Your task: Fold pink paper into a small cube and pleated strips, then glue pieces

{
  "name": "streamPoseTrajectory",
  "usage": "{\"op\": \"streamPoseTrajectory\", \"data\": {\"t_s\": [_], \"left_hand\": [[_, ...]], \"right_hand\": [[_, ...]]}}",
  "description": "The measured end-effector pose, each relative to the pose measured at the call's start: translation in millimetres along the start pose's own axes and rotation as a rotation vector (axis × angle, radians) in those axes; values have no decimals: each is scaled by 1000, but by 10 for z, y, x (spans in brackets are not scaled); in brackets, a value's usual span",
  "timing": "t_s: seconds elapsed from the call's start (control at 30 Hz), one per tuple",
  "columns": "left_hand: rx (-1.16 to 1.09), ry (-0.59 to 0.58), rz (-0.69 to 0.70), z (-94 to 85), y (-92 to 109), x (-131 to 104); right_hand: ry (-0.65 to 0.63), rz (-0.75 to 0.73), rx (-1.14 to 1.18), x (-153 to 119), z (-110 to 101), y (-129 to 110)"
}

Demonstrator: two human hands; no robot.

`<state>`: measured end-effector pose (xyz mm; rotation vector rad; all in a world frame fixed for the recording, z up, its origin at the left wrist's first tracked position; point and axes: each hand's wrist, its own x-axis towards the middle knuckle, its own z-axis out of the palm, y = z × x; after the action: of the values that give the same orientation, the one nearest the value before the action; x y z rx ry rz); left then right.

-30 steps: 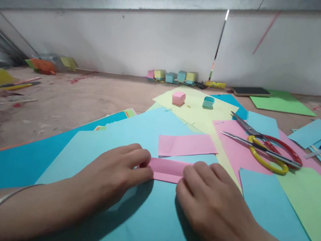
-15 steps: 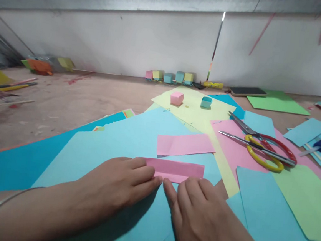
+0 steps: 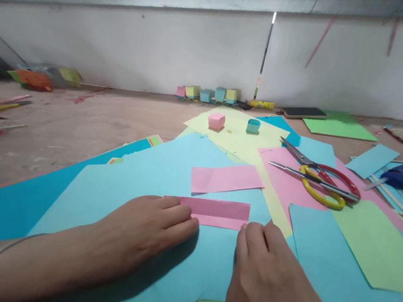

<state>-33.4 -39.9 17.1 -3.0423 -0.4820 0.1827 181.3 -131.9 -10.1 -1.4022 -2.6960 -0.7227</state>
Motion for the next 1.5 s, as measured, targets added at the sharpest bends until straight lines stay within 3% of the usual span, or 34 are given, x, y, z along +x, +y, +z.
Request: {"op": "streamPoseTrajectory", "data": {"t_s": [0.2,0.53,0.67,0.73,0.8,0.93,1.1,1.2,1.33,1.5], "left_hand": [[27,93,-14,75,79,-11],[254,106,-320,95,353,-297],[359,282,-340,17,370,-292],[312,387,-250,-15,380,-244],[185,406,-147,-11,386,-179],[-20,251,-166,77,362,-60],[-13,123,-166,112,319,-19],[-37,147,-182,106,325,-22],[-156,230,-201,126,308,-28],[-354,390,-120,163,147,-24]], "right_hand": [[16,-23,-31,53,0,-6],[86,-11,-38,53,18,-2],[92,18,1,53,19,-11],[83,7,-17,63,13,-12],[72,-14,-60,79,-1,-10],[58,-34,-108,93,-33,-22],[-3,7,-131,16,-10,-62],[-10,83,-129,-13,-28,-32],[119,136,-40,44,-151,50],[205,43,42,192,-145,111]]}}
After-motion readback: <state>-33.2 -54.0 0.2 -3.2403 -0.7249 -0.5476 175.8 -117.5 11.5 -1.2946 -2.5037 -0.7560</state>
